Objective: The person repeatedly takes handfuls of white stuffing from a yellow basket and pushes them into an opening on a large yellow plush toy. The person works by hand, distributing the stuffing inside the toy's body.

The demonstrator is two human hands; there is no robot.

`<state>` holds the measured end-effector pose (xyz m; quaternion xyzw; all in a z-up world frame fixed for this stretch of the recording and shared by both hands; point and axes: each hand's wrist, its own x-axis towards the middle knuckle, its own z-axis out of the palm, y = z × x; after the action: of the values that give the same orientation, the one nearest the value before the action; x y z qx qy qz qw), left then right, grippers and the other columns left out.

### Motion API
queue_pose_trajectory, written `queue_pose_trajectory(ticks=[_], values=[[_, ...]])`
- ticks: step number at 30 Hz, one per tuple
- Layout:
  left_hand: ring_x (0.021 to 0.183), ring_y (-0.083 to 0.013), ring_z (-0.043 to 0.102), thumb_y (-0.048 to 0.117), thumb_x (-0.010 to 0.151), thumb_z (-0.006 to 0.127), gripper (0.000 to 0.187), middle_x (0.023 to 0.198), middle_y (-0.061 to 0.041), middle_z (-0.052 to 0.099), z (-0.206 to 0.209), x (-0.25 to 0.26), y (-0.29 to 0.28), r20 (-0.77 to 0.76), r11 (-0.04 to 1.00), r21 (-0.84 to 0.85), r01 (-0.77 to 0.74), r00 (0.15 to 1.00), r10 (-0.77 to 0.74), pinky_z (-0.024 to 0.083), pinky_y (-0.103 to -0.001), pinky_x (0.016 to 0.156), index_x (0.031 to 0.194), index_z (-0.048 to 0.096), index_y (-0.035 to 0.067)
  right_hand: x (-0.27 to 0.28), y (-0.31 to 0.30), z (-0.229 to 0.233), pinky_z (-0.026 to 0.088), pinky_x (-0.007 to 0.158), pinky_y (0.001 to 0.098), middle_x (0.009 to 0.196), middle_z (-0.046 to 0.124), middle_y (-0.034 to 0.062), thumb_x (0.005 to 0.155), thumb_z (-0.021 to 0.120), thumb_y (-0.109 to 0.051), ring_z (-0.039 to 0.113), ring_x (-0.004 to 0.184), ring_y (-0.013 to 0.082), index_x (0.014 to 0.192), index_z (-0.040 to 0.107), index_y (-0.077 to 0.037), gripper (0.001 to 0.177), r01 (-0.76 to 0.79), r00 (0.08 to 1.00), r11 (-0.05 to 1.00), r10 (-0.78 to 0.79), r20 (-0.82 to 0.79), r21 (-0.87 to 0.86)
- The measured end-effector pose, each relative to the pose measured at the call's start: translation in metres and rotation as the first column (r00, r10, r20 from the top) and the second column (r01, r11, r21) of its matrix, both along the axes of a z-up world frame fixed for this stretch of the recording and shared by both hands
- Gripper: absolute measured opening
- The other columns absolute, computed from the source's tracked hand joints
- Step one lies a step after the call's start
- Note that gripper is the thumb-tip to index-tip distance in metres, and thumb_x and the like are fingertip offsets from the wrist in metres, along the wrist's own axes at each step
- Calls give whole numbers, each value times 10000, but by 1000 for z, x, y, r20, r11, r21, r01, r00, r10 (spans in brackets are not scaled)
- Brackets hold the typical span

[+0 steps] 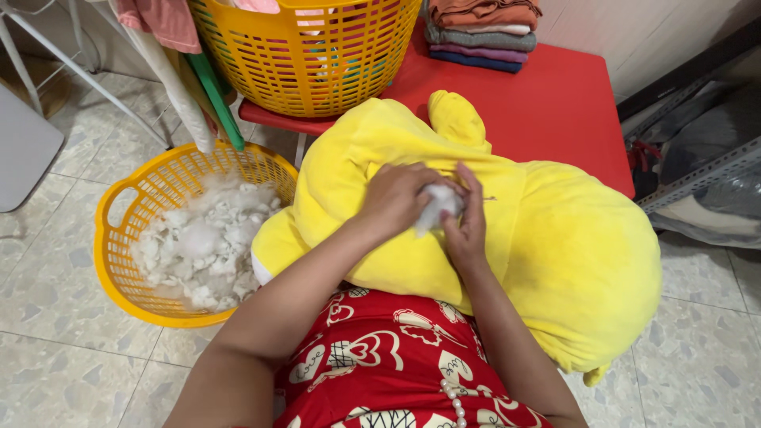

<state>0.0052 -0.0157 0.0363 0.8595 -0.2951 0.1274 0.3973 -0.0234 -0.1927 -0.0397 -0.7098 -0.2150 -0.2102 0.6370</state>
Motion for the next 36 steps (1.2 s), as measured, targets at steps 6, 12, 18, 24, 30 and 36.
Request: queue_pose_trajectory(ticks=[6, 12, 18, 24, 30, 36], values=[[818, -297, 682, 103, 855, 731, 199, 982, -75, 760, 5, -42, 63, -128, 995, -76, -68, 990, 58, 520, -419, 823, 1050, 766, 80, -18, 14, 24, 386, 1145, 428, 1558, 486, 130, 793, 714, -121, 530, 1347, 283, 1245, 697, -167, 455, 167, 983, 865, -107, 151, -474], [837, -141, 720, 119, 869, 764, 236, 940, -57, 788, -6, -45, 94, -394, 966, -257, -32, 916, -74, 565, -285, 790, 1099, 750, 73, -16, 26, 32, 280, 1118, 399, 1527, 538, 18, 791, 668, -90, 524, 1325, 222, 1129, 777, -199, 371, 230, 972, 761, -144, 187, -607], [910, -85, 698, 16, 916, 725, 203, 1006, -40, 767, -34, -29, 120, -481, 821, -568, -57, 832, -275, 572, -252, 867, 1118, 741, 9, -10, 23, 24, 271, 1131, 402, 1510, 569, 21, 780, 643, -43, 547, 1357, 217, 1134, 768, -165, 395, 213, 977, 786, -164, 135, -580], [942, -113, 718, -32, 920, 700, 239, 1027, -48, 764, -46, -21, 152, -510, 732, -676, -79, 768, -387, 590, -273, 903, 1156, 707, 4, -3, 19, 19, 397, 1175, 417, 1516, 581, 68, 803, 586, -25, 583, 1347, 245, 1164, 745, -81, 399, 189, 982, 823, -149, 117, -536], [916, -139, 727, -65, 917, 686, 254, 1035, -52, 772, -62, -9, 217, -335, 471, -879, -77, 803, -493, 602, -291, 849, 1157, 701, 18, 3, 9, 12, 423, 1190, 407, 1547, 511, 152, 858, 533, 19, 539, 1409, 308, 1186, 701, 11, 369, 112, 993, 897, -89, 73, -429], [837, -142, 712, -2, 903, 778, 216, 947, -76, 759, -132, 15, 300, -502, 747, -528, -403, 858, 108, 586, -283, 788, 1106, 729, -58, 0, 8, 13, 441, 1195, 392, 1571, 523, 152, 920, 559, 28, 534, 1447, 317, 1127, 675, 60, 240, 172, 985, 873, -138, 107, -457]])
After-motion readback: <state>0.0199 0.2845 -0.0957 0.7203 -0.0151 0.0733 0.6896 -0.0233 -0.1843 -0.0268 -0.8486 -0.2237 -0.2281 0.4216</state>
